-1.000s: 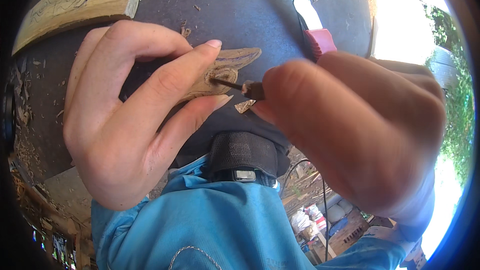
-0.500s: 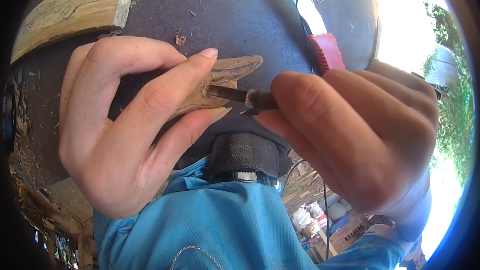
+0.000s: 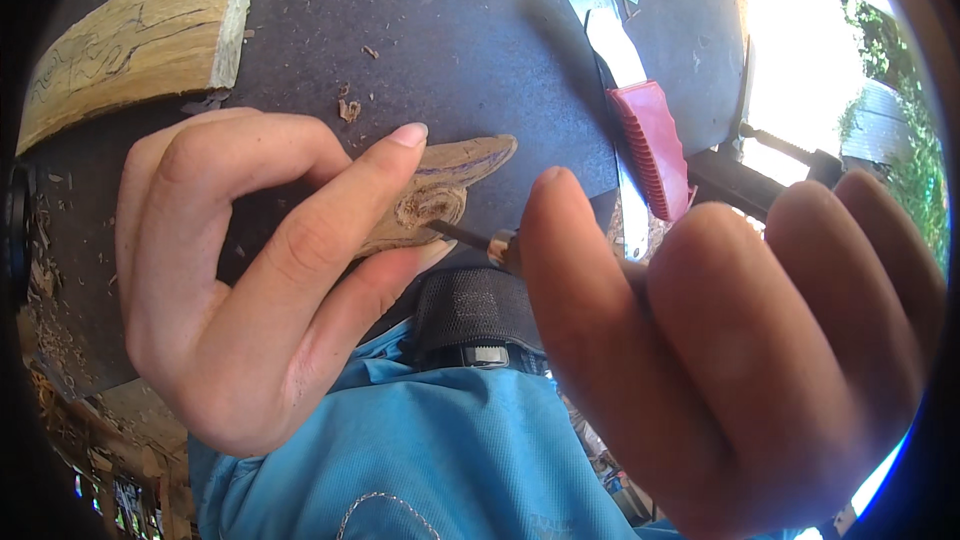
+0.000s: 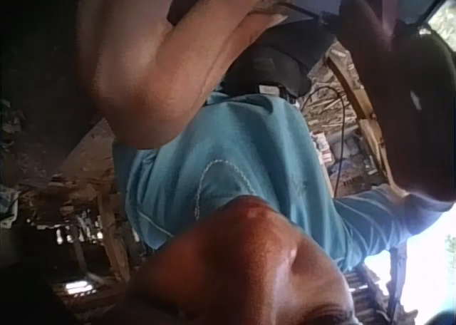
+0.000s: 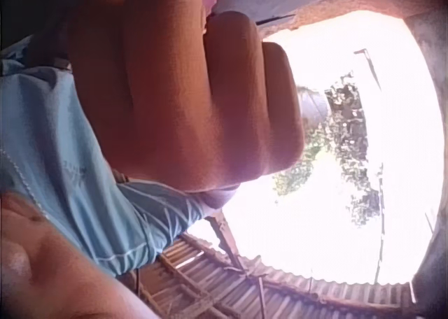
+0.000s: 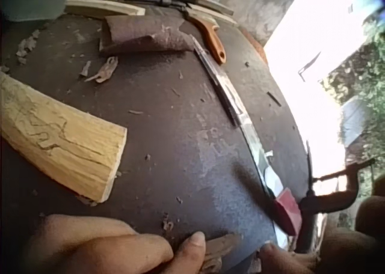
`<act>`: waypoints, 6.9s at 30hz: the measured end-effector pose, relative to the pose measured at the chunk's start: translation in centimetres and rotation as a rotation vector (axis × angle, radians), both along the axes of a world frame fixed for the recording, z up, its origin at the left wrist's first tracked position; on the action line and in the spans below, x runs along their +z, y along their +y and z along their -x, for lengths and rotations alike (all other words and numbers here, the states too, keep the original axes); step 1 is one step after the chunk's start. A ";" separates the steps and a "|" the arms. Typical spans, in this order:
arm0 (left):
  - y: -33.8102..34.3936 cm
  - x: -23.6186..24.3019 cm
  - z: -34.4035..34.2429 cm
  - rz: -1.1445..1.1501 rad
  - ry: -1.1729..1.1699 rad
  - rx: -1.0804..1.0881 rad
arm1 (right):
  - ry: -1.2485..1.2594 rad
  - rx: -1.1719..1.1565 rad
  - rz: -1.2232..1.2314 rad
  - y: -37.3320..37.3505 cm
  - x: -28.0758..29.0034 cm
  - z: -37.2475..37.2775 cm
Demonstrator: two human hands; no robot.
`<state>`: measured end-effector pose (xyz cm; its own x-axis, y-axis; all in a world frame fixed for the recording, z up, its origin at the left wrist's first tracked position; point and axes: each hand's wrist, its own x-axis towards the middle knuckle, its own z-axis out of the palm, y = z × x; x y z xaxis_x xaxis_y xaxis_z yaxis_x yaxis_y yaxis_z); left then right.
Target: Use a carving tool and a saw blade to shape and detail a small wooden object.
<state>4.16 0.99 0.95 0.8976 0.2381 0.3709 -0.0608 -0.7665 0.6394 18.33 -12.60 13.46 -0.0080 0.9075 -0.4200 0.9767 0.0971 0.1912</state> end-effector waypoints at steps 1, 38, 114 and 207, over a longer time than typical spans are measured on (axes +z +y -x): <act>-0.1 0.0 0.0 0.011 0.014 0.010 | -0.039 0.000 0.010 -0.1 0.0 0.1; -0.2 0.2 -0.2 -0.027 0.056 -0.057 | 0.332 -0.174 -0.073 -2.3 -3.0 -1.0; -0.9 -1.1 0.1 -0.068 0.078 -0.099 | 0.421 -0.776 -0.334 -3.8 -5.3 5.7; -3.7 0.6 2.3 0.300 -0.264 0.350 | 2.581 -1.315 -0.534 -11.2 -9.9 10.1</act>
